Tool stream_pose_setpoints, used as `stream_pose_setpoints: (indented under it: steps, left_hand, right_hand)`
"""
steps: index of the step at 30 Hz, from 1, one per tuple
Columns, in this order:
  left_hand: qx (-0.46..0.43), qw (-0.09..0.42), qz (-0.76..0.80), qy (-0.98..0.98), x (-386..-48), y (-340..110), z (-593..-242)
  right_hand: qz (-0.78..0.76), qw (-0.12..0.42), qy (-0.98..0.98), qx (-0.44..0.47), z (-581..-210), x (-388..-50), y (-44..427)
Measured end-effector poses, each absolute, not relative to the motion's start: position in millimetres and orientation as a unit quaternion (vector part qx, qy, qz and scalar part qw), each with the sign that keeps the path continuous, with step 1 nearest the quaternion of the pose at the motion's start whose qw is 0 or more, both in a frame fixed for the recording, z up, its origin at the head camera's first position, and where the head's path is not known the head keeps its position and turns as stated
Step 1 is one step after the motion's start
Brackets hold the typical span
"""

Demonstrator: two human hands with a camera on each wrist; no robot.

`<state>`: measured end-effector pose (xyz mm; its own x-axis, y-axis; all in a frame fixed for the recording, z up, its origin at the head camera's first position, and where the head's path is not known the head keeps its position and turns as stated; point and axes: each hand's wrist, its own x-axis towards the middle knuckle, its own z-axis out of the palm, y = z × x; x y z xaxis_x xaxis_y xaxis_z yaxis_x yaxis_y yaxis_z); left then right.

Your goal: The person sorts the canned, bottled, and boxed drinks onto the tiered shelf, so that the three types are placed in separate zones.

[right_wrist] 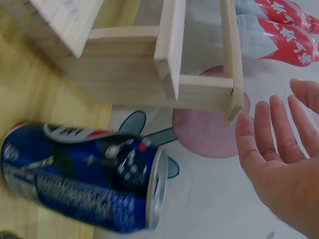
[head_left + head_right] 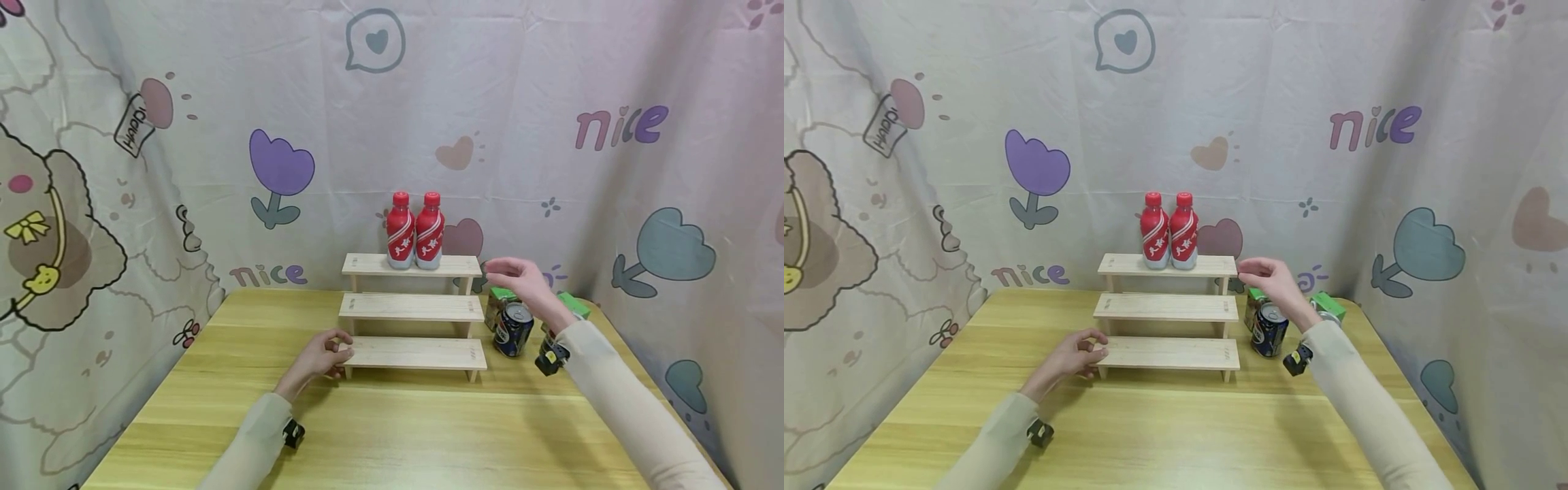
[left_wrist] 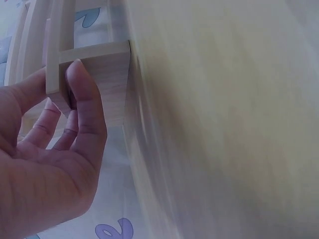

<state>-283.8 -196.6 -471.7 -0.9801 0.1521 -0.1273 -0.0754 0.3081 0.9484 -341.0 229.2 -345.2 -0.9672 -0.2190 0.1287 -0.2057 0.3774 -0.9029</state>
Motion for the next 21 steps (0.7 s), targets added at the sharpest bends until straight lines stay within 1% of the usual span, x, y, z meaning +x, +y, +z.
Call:
stream_pose_setpoints:
  steps: [12, 21]
  left_hand:
    - [0.027, 0.096, 0.592, 0.800, -283.2, -196.9, -470.8]
    - [0.032, 0.095, 0.592, 0.800, -283.7, -195.7, -471.7]
  right_hand:
    - [-0.519, 0.020, 0.850, -0.091, -357.9, -322.8, 252.7]
    - [-0.517, -0.012, 0.855, -0.038, -374.7, -314.7, 267.9]
